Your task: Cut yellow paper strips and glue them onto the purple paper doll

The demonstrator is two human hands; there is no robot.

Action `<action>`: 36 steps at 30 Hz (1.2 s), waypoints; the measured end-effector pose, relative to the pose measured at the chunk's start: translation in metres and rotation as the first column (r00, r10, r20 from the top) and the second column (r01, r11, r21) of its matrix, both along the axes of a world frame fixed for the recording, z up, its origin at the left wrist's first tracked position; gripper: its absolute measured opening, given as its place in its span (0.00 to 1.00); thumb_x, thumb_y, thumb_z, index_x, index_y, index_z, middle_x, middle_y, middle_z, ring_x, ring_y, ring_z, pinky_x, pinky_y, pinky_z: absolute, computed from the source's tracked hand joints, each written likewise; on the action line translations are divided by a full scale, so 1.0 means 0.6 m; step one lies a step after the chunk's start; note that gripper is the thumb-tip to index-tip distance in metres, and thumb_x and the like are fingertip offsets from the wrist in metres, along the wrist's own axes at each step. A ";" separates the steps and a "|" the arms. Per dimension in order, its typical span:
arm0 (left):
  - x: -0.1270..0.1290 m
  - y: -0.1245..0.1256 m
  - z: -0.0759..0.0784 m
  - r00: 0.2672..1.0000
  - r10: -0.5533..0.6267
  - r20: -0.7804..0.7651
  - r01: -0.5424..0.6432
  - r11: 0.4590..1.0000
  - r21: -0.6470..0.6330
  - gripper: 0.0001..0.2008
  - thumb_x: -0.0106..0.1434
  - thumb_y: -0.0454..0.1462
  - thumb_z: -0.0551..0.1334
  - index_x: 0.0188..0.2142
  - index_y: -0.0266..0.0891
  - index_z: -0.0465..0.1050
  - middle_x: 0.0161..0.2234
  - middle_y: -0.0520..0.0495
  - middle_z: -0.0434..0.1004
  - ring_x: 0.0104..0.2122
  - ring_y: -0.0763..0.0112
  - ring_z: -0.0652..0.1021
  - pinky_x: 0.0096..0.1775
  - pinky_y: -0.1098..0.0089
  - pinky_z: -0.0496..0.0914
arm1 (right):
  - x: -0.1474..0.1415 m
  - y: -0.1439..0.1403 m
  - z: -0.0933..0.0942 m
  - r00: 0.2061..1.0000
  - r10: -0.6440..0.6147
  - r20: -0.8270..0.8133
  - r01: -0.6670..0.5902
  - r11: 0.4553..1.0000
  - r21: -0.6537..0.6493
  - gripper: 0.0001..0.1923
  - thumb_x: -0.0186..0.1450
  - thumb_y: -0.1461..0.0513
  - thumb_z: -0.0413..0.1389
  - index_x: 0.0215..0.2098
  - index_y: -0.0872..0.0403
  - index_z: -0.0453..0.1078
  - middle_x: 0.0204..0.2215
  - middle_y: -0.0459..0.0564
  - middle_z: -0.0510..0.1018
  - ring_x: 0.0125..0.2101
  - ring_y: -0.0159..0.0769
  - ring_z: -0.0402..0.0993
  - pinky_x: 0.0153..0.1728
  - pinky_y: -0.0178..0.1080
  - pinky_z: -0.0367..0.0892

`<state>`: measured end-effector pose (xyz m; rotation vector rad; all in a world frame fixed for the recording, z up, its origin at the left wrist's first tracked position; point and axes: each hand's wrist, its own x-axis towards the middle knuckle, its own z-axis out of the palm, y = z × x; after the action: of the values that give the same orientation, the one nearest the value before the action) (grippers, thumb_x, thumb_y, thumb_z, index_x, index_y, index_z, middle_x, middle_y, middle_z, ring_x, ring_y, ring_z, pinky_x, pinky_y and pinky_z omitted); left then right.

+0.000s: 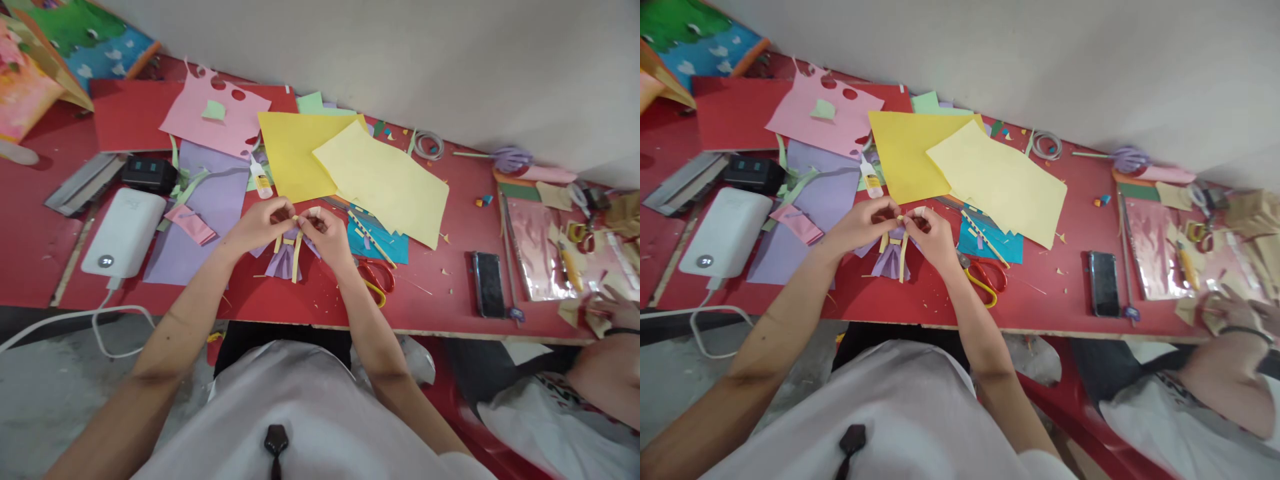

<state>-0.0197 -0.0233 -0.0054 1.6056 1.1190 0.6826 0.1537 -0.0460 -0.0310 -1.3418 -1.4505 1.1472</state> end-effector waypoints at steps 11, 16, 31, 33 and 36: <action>-0.008 0.003 0.003 0.999 -0.043 0.002 0.043 0.999 -0.003 0.10 0.61 0.44 0.62 0.32 0.39 0.68 0.32 0.50 0.75 0.34 0.69 0.76 0.34 0.71 0.68 | 0.001 0.000 0.002 1.000 0.002 -0.011 -0.002 1.000 -0.001 0.09 0.62 0.54 0.58 0.32 0.52 0.71 0.27 0.44 0.75 0.27 0.30 0.68 0.29 0.34 0.63; -0.010 0.003 0.003 0.999 -0.054 -0.004 0.054 0.999 -0.005 0.09 0.60 0.42 0.62 0.33 0.39 0.70 0.34 0.49 0.76 0.34 0.69 0.76 0.35 0.70 0.68 | 0.001 -0.001 0.004 1.000 0.006 -0.008 -0.006 1.000 -0.003 0.09 0.62 0.54 0.58 0.32 0.52 0.70 0.27 0.44 0.75 0.27 0.30 0.68 0.29 0.34 0.63; -0.017 0.005 0.010 0.997 -0.079 0.010 0.079 0.997 0.025 0.08 0.62 0.41 0.62 0.36 0.39 0.71 0.37 0.48 0.76 0.37 0.68 0.76 0.38 0.71 0.70 | -0.001 -0.004 0.007 0.999 -0.036 -0.003 0.036 0.997 0.061 0.11 0.63 0.53 0.59 0.32 0.53 0.71 0.25 0.43 0.73 0.25 0.29 0.67 0.27 0.33 0.63; -0.017 0.005 0.010 0.997 -0.079 0.019 0.078 0.996 0.037 0.09 0.62 0.42 0.62 0.36 0.38 0.72 0.36 0.48 0.76 0.37 0.68 0.77 0.39 0.70 0.70 | -0.001 -0.006 0.013 0.999 -0.032 0.016 0.030 0.997 0.076 0.11 0.63 0.53 0.58 0.32 0.52 0.71 0.24 0.43 0.72 0.24 0.29 0.65 0.26 0.33 0.62; -0.016 0.005 0.009 0.997 -0.073 0.030 0.072 0.997 0.043 0.11 0.63 0.44 0.62 0.37 0.38 0.72 0.36 0.47 0.76 0.37 0.67 0.77 0.39 0.70 0.71 | -0.001 -0.008 0.020 0.998 -0.024 0.050 0.019 0.995 0.100 0.09 0.64 0.55 0.57 0.32 0.52 0.71 0.24 0.43 0.71 0.24 0.29 0.64 0.25 0.33 0.61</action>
<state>-0.0295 -0.0204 0.0002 1.6572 1.0251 0.6852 0.1528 -0.0509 -0.0188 -1.3229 -1.5065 1.0197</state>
